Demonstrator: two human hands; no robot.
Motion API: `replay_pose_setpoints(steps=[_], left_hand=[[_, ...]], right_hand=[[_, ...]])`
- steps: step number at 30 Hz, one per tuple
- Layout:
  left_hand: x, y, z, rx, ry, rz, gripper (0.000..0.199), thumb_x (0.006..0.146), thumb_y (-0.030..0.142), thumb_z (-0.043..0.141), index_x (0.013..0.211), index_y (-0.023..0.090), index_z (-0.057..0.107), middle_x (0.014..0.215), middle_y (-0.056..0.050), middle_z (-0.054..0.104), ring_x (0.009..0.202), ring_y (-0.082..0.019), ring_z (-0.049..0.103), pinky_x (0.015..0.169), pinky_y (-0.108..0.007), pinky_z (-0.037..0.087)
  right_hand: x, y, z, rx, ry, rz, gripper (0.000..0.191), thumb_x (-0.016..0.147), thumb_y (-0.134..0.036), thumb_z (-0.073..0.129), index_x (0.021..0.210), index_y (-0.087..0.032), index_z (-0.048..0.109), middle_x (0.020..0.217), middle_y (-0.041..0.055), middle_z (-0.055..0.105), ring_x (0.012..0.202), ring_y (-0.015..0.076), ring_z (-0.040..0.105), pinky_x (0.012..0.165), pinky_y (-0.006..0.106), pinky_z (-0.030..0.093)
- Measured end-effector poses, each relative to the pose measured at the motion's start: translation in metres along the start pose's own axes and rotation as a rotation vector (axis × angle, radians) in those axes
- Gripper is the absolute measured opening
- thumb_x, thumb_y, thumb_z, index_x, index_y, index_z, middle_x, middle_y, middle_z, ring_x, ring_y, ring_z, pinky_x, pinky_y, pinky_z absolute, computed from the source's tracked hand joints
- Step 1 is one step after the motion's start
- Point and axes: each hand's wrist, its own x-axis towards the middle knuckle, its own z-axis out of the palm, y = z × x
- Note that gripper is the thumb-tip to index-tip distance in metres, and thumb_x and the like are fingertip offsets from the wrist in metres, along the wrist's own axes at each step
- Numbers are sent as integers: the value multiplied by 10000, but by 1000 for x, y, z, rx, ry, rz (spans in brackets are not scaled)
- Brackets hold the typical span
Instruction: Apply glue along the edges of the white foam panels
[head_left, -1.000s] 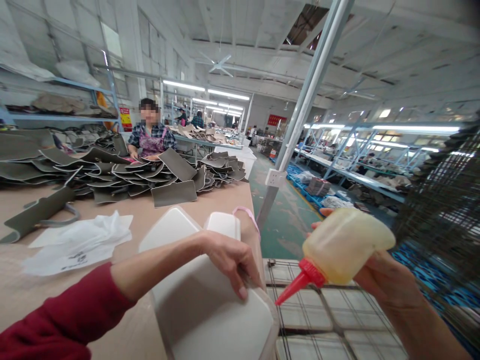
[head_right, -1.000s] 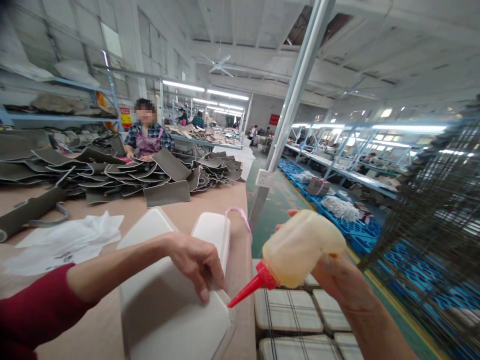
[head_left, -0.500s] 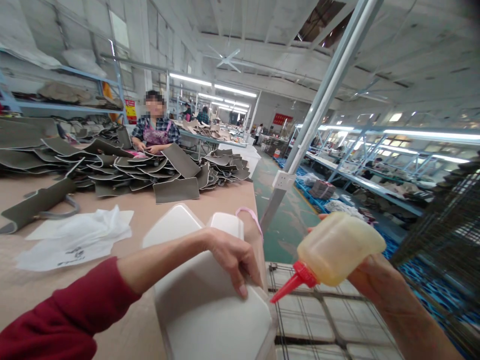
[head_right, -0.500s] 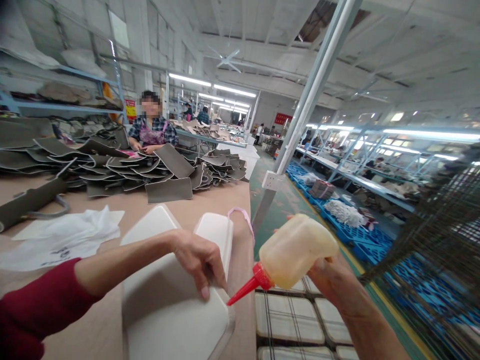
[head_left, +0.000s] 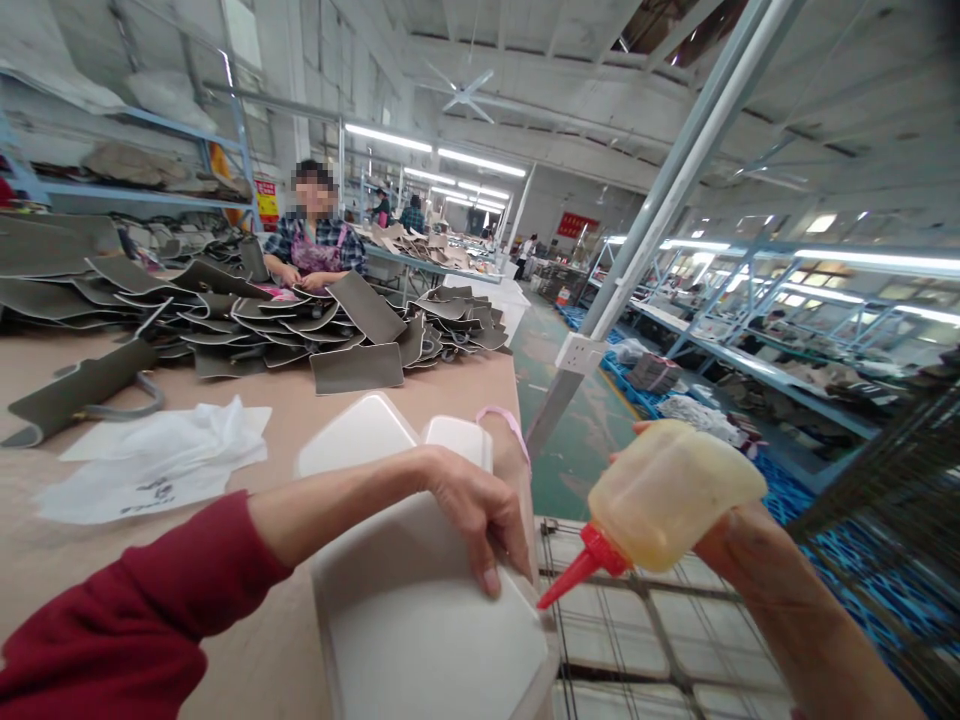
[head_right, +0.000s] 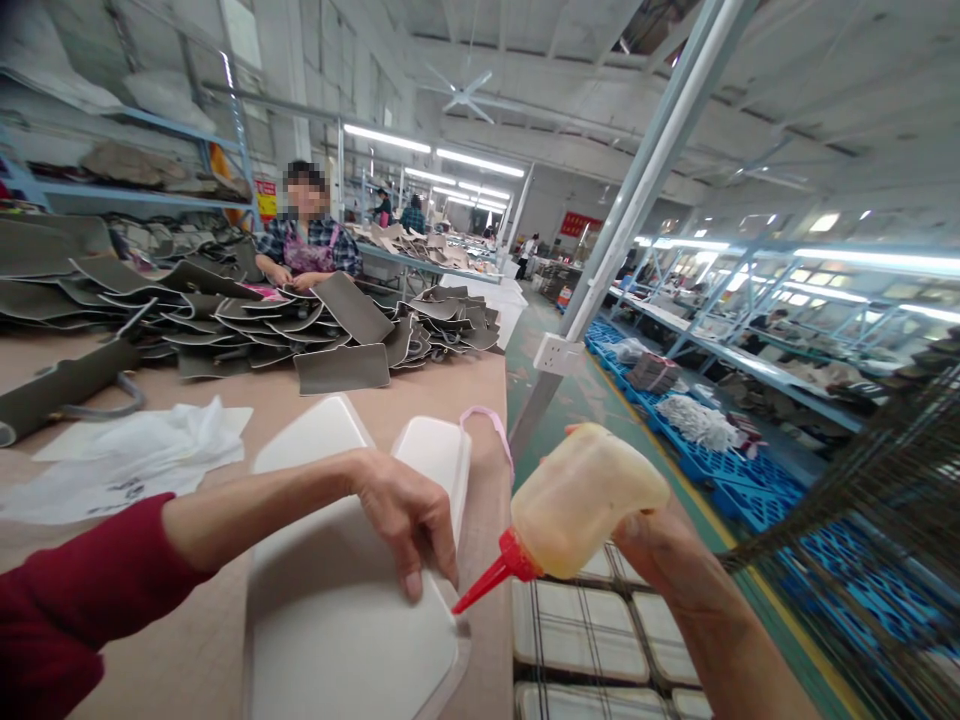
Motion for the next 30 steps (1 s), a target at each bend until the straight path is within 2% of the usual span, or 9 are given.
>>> replay_pose_setpoints(steps=[5,10,15,17,19,24,27,30], left_hand=[[3,4,0,0,-29,-7,576,615,300,829,1087,-4,702,857,-12,714,1025,-252,623,916,-204,452],[6,6,0,-13,-41,-4,560,620,309,825,1076,4,711,809,-8,709,989,-253,640,870,-202,480],[8,9,-1,13,-48,-4,542,629,296,821,1078,12,714,847,-15,717,1024,-261,634,928,-215,451],[8,10,-1,10,-43,-5,536,621,286,826,1072,16,717,848,-14,720,1006,-257,643,919,-216,459],[9,9,-1,3,-36,0,528,614,279,829,1061,20,721,839,-12,721,985,-253,651,893,-215,474],[7,6,-1,6,-20,-1,532,612,282,829,1062,19,722,844,-14,724,974,-247,653,862,-202,484],[6,6,-2,6,-19,-9,542,610,279,829,1074,21,719,847,-13,725,965,-241,654,864,-201,483],[4,7,-2,0,-15,-2,532,606,268,832,1065,24,723,843,-12,725,965,-241,653,866,-205,484]], right_hand=[[8,10,-13,20,-22,-14,926,454,-600,879,1255,-319,511,1089,41,663,970,247,634,826,377,562],[14,19,-27,58,-43,-39,950,417,-546,896,1261,-311,528,1068,58,665,925,288,646,768,425,579],[9,9,-18,29,1,-24,930,392,-571,897,1220,-321,556,1042,30,667,931,270,646,797,390,571],[6,7,-15,23,15,-8,932,371,-579,898,1205,-332,564,1029,27,672,924,282,650,799,414,571],[5,7,-16,21,26,7,933,366,-591,895,1203,-343,567,1032,26,673,929,293,649,806,433,569],[7,13,-22,19,19,-7,936,353,-574,895,1205,-363,568,1003,9,679,882,276,654,755,385,572],[4,12,-20,10,4,-6,950,395,-595,885,1243,-351,532,1041,18,672,932,290,642,793,411,563],[0,8,-16,-10,-10,-30,962,416,-586,879,1264,-334,502,1059,48,667,942,313,642,767,425,564]])
